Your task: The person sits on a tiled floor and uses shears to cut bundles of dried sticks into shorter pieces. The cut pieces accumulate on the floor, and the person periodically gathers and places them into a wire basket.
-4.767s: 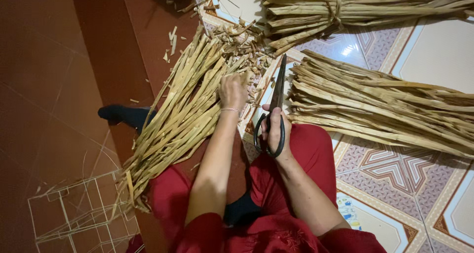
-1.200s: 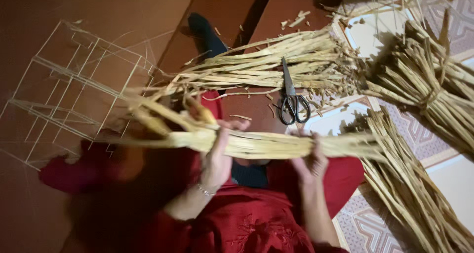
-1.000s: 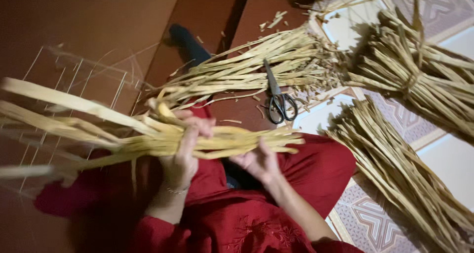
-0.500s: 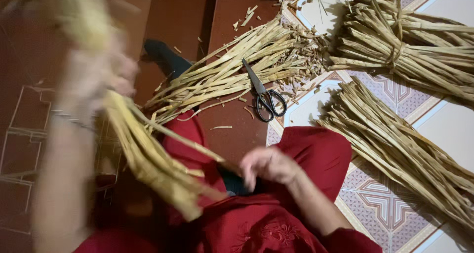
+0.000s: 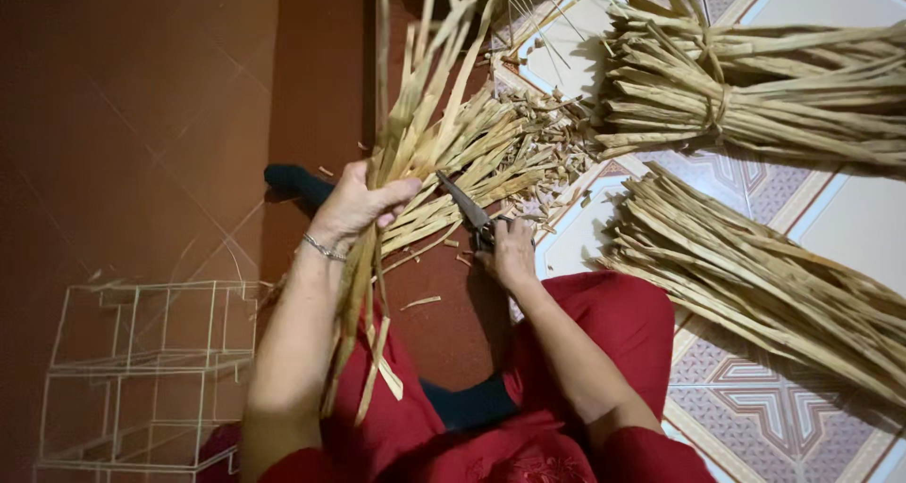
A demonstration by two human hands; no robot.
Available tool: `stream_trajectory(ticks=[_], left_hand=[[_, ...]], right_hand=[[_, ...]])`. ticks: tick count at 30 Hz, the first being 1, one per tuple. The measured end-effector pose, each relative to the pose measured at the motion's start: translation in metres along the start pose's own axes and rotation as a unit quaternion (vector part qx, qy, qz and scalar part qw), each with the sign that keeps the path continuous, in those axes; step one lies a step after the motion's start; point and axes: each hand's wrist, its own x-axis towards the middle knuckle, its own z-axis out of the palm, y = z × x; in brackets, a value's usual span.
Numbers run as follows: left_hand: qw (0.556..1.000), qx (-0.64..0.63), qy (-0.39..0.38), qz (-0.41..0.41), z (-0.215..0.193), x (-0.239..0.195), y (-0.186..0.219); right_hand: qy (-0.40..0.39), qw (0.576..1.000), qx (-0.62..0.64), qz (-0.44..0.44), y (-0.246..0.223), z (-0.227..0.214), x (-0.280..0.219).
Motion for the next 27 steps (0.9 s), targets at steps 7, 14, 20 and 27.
stream_trajectory(ticks=[7,14,20,27], left_hand=[[1.000,0.012,0.001,-0.015,0.006,0.000,-0.020],[0.997,0.042,-0.061,0.004,-0.009,0.003,-0.041],[0.996,-0.009,-0.090,0.018,-0.029,0.001,-0.057],[0.955,0.295,0.010,0.031,-0.008,-0.001,-0.054]], right_hand=[[-0.033,0.998,-0.046,0.003,0.015,0.012,0.006],[-0.148,0.900,0.278,0.302,0.007,-0.050,0.024],[0.017,0.834,0.490,0.255,0.035,-0.092,0.023],[0.012,0.730,0.683,-0.013,0.038,-0.143,0.002]])
